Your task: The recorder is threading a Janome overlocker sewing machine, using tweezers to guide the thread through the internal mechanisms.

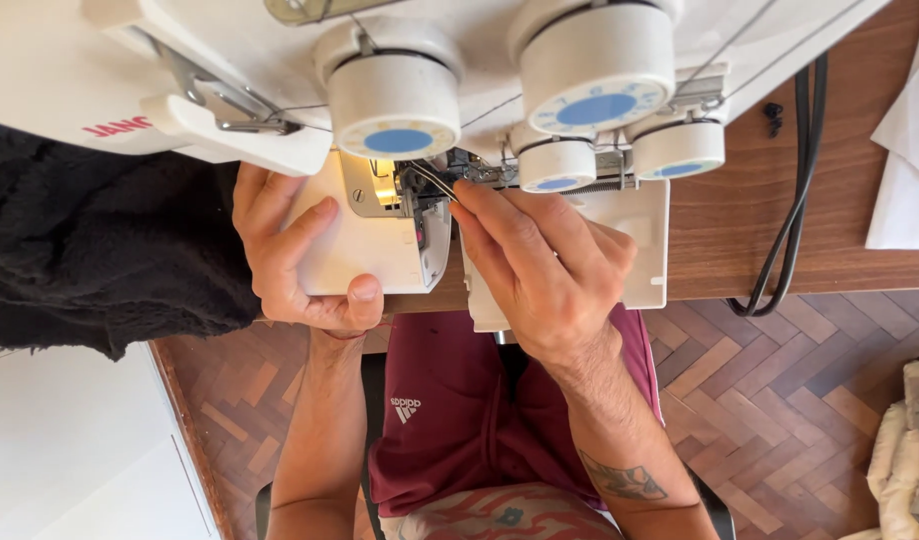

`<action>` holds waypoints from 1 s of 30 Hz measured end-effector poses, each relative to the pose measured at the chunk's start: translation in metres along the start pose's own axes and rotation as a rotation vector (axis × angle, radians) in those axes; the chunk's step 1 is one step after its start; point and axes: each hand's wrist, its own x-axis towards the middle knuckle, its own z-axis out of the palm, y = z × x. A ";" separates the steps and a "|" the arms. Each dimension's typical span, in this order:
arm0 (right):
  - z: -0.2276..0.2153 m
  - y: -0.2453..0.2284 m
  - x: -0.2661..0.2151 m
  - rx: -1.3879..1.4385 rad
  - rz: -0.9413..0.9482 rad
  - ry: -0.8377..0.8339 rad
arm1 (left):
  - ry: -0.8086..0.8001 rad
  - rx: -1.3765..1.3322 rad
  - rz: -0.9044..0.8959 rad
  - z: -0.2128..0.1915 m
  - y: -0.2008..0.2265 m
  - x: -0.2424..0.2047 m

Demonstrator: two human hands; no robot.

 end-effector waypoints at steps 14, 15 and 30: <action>0.017 0.006 0.000 0.011 -0.028 0.025 | 0.008 0.036 0.004 0.002 -0.001 0.000; 0.020 0.007 -0.003 0.012 -0.028 0.025 | 0.007 0.037 0.004 0.001 0.001 0.000; 0.020 0.006 -0.017 0.089 0.148 0.093 | -0.023 0.074 -0.015 -0.008 0.006 0.003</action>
